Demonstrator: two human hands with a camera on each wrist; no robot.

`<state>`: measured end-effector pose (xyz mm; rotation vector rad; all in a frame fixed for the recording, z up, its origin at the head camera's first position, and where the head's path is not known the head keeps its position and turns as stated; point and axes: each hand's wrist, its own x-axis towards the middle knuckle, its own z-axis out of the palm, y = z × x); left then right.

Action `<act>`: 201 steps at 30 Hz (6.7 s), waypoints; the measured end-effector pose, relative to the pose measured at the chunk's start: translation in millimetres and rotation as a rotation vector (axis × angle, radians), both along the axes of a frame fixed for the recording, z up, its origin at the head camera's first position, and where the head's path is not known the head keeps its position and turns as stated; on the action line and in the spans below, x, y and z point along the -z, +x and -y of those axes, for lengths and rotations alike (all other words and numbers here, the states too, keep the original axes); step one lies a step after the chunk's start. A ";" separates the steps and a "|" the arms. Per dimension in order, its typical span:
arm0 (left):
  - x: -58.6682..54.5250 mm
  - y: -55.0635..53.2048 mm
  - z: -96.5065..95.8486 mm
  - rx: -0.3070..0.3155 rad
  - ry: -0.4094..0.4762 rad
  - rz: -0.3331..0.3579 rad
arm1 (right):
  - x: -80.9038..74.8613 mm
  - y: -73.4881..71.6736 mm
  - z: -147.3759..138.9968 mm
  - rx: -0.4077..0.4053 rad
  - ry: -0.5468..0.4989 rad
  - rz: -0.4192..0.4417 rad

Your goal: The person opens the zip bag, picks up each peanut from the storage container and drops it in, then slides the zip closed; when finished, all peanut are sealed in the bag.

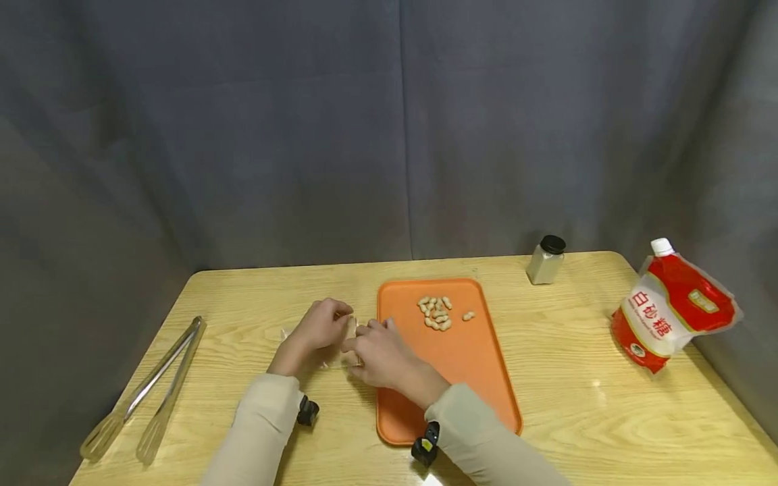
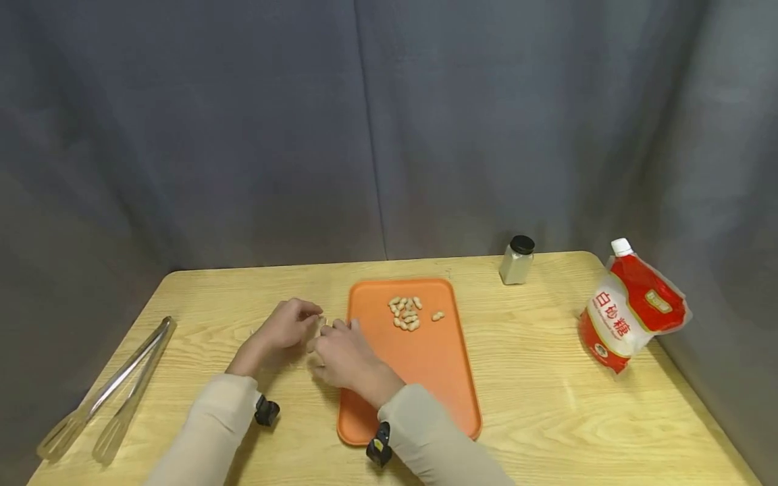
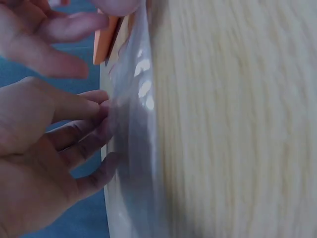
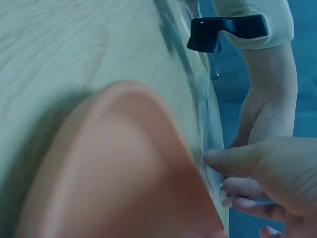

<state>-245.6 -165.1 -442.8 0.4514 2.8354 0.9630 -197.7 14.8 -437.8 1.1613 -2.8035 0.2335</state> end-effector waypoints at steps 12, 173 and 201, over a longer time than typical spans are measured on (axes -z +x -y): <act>13.9 5.8 -3.7 0.029 0.094 0.089 | 10.9 13.3 -1.1 0.018 0.045 0.038; -26.1 50.3 -32.1 0.103 0.435 -0.074 | -53.1 -48.5 -132.8 0.331 -0.402 0.226; -26.8 49.6 -30.0 0.112 0.480 -0.029 | 13.3 -66.0 -166.5 0.306 -0.206 0.063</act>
